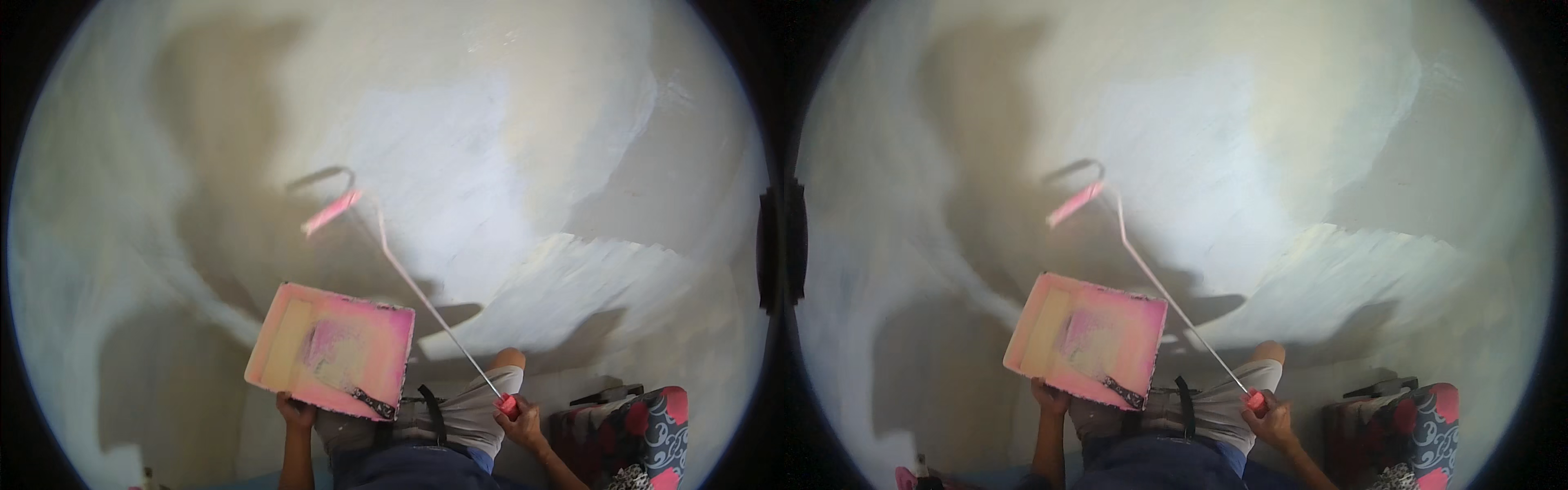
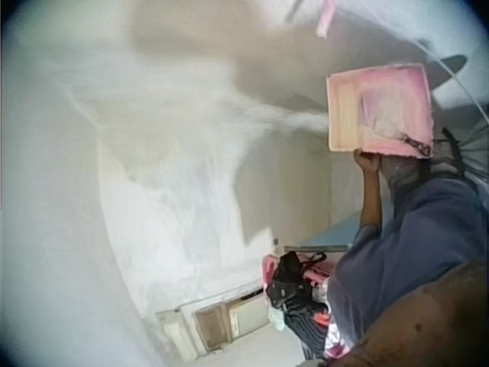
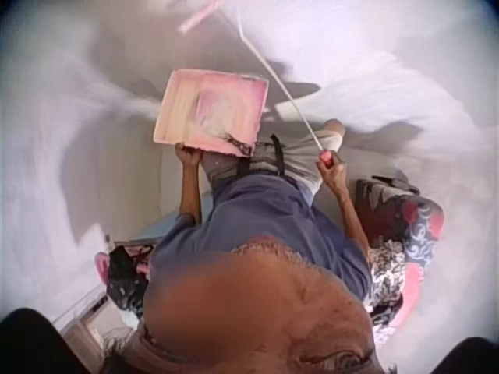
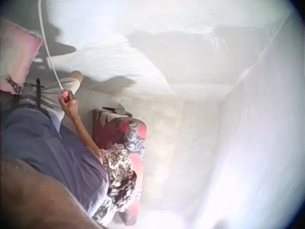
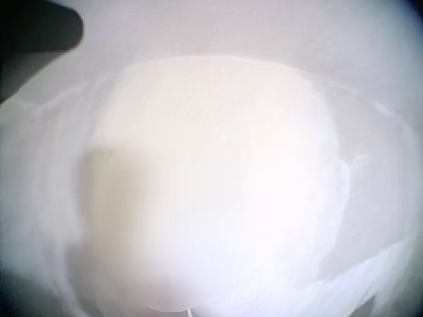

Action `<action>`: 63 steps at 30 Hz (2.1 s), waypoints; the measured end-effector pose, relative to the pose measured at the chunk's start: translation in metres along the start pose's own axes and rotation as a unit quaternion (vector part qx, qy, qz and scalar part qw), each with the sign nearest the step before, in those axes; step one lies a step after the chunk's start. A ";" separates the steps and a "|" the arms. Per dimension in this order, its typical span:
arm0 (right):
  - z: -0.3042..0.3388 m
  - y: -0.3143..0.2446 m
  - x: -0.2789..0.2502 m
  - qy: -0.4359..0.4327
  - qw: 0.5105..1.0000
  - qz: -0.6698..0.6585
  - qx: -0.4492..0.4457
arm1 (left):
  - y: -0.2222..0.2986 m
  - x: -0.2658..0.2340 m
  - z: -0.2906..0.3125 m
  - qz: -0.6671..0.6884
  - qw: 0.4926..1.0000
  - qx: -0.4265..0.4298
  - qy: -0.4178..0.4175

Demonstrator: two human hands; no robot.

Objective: The person paints a wall with a roller, dipping the roller into a paint tray and applying it to the surface.

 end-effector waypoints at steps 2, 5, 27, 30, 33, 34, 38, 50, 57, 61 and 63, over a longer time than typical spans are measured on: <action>-0.002 -0.003 0.004 -0.007 0.998 -0.061 0.024 | 0.001 0.006 0.001 0.018 1.000 0.017 0.006; -0.005 -0.009 0.007 0.054 0.995 -0.068 0.042 | -0.003 0.024 0.006 -0.022 0.998 0.029 0.042; -0.065 -0.001 0.084 0.146 0.954 -0.248 0.087 | 0.001 0.011 0.002 -0.015 1.000 0.011 -0.011; -0.058 0.004 0.091 0.145 0.947 -0.271 0.093 | -0.005 0.035 0.006 -0.068 0.995 0.038 0.062; -0.084 -0.013 0.083 0.153 0.947 -0.277 0.061 | 0.005 0.007 0.006 -0.011 1.000 0.015 0.002; -0.096 -0.024 0.077 0.152 0.943 -0.291 0.043 | 0.003 0.021 0.009 -0.026 0.999 0.020 0.025; -0.097 -0.011 0.086 0.133 0.941 -0.303 0.071 | 0.002 0.029 0.007 -0.026 0.999 0.015 0.026; -0.169 -0.052 0.056 0.144 0.936 -0.320 -0.009 | 0.018 0.001 0.005 -0.257 0.960 0.114 0.005; -0.101 0.019 0.127 0.112 0.969 -0.215 0.038 | -0.008 0.033 0.004 -0.060 0.997 0.033 0.040; -0.068 0.018 0.130 0.112 0.950 -0.278 0.085 | 0.004 -0.007 -0.004 -0.012 0.999 0.019 -0.033; -0.051 0.016 0.119 0.115 0.944 -0.286 0.116 | 0.000 0.018 0.004 -0.039 0.998 0.039 -0.023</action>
Point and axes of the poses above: each hand's wrist, its own z-axis away from the middle knuckle, its own x-axis out of the palm, y = z × x, the point moved 6 cm from there along -z, towards the middle knuckle, and after that the axes turned 3 degrees about -x, right-handed, at the moved point
